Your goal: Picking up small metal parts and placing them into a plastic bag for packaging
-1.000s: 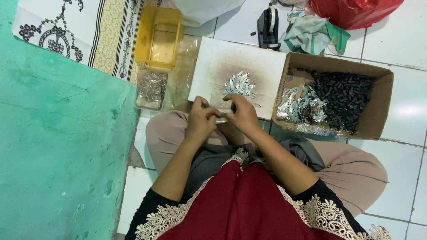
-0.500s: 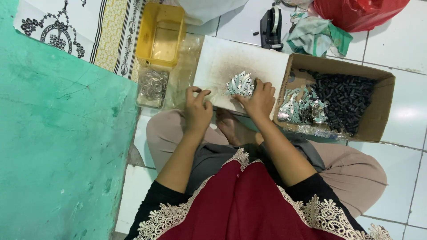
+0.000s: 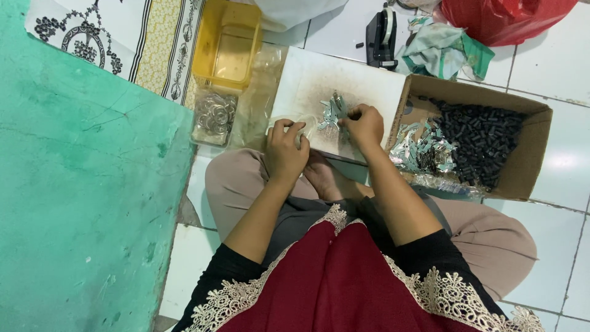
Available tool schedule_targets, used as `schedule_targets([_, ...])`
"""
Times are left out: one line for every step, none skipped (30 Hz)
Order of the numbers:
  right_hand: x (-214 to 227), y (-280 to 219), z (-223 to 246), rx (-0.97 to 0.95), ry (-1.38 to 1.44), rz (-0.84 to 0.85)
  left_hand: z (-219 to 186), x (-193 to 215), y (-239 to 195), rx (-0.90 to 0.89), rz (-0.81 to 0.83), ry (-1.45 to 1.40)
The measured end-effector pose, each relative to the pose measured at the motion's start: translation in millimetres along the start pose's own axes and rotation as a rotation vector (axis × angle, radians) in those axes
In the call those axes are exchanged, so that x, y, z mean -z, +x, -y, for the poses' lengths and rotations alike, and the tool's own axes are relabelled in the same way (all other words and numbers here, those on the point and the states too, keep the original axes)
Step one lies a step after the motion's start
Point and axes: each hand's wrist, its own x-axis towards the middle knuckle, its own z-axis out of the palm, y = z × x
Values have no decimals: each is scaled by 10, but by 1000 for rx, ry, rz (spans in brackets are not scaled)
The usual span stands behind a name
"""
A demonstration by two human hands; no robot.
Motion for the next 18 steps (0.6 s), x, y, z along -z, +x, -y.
schedule_targets([0,66,-57,0,-1,1,21,-11,-1,1,0,0])
schedule_targets([3,132,-115,-40,52,19,40,-22,-1,8,-2,-13])
schedule_targets([11,197,-179,-81,105,35,54,-38,-2,13,-2,-26])
schedule_targets([-8,252,-251,-82,105,35,82,-59,-3,13,-1,-27])
schedule_targets([-27,310,-320,-110,146,46,111,-81,-1,14,-1,-38])
schedule_targets([-45,367,-388,-138,187,57,141,-102,0,15,0,-49])
schedule_targets([23,335,-339,-137,186,57,148,-123,1,15,-2,-49])
schedule_targets([92,303,-291,-120,216,57,156,-142,2,23,-3,-60])
schedule_targets([156,264,-242,-105,246,58,164,-158,-3,32,-4,-70])
schedule_targets([193,248,-231,-104,245,59,155,-149,0,33,-5,-70])
schedule_targets([231,235,-220,-97,331,68,146,-141,7,37,-8,-73])
schedule_targets([270,223,-211,-91,417,76,137,-135,14,40,-12,-77])
schedule_targets([242,253,-264,-91,418,75,126,-133,21,39,-11,-76])
schedule_targets([215,283,-317,-95,477,83,115,-132,28,48,-13,-76])
schedule_targets([185,309,-371,-100,535,90,105,-128,30,57,-15,-75])
schedule_targets([250,275,-334,-102,535,90,99,-124,30,57,-14,-75])
schedule_targets([319,254,-292,-125,563,100,92,-124,40,59,-16,-74])
schedule_targets([388,232,-250,-147,592,109,84,-123,50,60,-18,-73])
